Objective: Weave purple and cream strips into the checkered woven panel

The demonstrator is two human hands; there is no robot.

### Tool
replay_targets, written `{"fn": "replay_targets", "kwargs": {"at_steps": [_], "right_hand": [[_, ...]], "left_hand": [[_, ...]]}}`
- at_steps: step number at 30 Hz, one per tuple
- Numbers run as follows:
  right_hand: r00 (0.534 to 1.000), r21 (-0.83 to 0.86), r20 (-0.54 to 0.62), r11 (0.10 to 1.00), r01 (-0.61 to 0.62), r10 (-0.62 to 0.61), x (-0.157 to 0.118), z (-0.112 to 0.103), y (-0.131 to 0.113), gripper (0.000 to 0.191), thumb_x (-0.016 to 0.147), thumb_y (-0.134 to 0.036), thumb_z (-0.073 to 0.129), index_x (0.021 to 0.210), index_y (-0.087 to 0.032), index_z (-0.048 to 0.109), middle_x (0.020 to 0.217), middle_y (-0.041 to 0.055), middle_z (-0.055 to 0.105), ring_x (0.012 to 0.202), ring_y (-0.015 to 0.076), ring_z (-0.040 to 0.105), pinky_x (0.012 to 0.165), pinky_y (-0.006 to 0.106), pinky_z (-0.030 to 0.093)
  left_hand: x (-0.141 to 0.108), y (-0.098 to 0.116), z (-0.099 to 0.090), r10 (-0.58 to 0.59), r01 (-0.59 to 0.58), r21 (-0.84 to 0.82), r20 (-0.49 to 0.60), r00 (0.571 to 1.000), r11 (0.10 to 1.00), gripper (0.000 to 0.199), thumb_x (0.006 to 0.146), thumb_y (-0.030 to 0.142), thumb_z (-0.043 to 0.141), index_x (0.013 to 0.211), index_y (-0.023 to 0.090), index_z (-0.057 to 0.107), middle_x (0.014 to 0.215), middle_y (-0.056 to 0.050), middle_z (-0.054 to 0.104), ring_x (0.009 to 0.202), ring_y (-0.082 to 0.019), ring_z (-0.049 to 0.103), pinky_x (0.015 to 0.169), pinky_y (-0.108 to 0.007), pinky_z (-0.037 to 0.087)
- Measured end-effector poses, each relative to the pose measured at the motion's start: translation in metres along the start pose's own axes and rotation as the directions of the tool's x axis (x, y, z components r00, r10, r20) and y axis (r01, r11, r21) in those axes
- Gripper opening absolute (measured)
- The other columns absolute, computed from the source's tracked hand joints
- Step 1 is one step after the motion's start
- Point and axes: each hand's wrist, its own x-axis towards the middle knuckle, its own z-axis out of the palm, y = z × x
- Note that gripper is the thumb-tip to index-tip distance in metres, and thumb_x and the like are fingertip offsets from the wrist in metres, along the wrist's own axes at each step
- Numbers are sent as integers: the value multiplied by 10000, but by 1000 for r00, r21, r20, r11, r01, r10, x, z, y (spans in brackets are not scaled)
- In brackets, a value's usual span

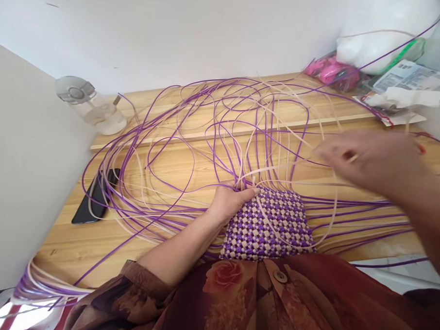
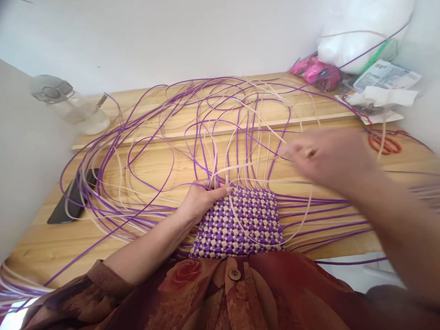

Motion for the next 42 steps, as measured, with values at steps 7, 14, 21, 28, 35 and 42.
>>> {"fn": "replay_targets", "kwargs": {"at_steps": [7, 14, 21, 28, 35, 42], "right_hand": [[883, -377, 25, 813, 443, -469, 4, 72, -68, 270, 952, -224, 490, 1147, -174, 672, 1139, 89, 691, 1017, 236, 606, 890, 385, 465], [860, -439, 59, 761, 479, -507, 3, 75, -50, 271, 945, -210, 504, 1153, -158, 670, 1067, 83, 695, 965, 209, 567, 876, 358, 446], [818, -479, -62, 736, 479, -572, 12, 81, -50, 249, 945, -225, 527, 1145, -167, 663, 1139, 56, 689, 1008, 216, 556, 897, 360, 430], [907, -211, 210, 889, 406, -364, 14, 76, -53, 241, 953, -178, 432, 920, -142, 668, 868, 78, 652, 794, 174, 566, 720, 297, 401], [919, 153, 296, 963, 223, -260, 43, 70, -71, 337, 934, -285, 445, 639, -154, 541, 644, -1, 553, 598, 99, 457, 604, 259, 287], [961, 75, 277, 997, -34, 12, 64, 82, -41, 257, 873, -388, 520, 769, -178, 625, 699, 6, 621, 608, 121, 488, 568, 264, 262]], "left_hand": [[2, -3, 0, 21, -18, -71, 49, 999, 997, 284, 596, 349, 819, 693, 132, 663, 662, 4, 626, 597, -102, 521, 621, -254, 405], [4, -3, 1, 29, -27, -62, 27, 999, 998, 290, 583, 346, 820, 675, 128, 653, 666, -3, 627, 601, -101, 521, 628, -256, 400], [2, -1, 0, 29, -26, -55, 46, 999, 998, 279, 595, 334, 816, 706, 129, 663, 707, -21, 653, 625, -118, 550, 640, -267, 419], [5, -4, -1, 46, -46, -7, 52, 998, 999, 247, 612, 324, 804, 709, 131, 684, 706, -22, 657, 632, -119, 553, 644, -260, 430], [6, -5, -6, 153, -160, 48, 119, 981, 986, 202, 654, 298, 782, 732, 133, 697, 704, -4, 653, 642, -110, 542, 638, -243, 416], [1, 2, -1, 70, -68, -30, 69, 995, 997, 240, 602, 291, 831, 694, 129, 679, 661, 11, 624, 597, -82, 516, 632, -234, 402]]}}
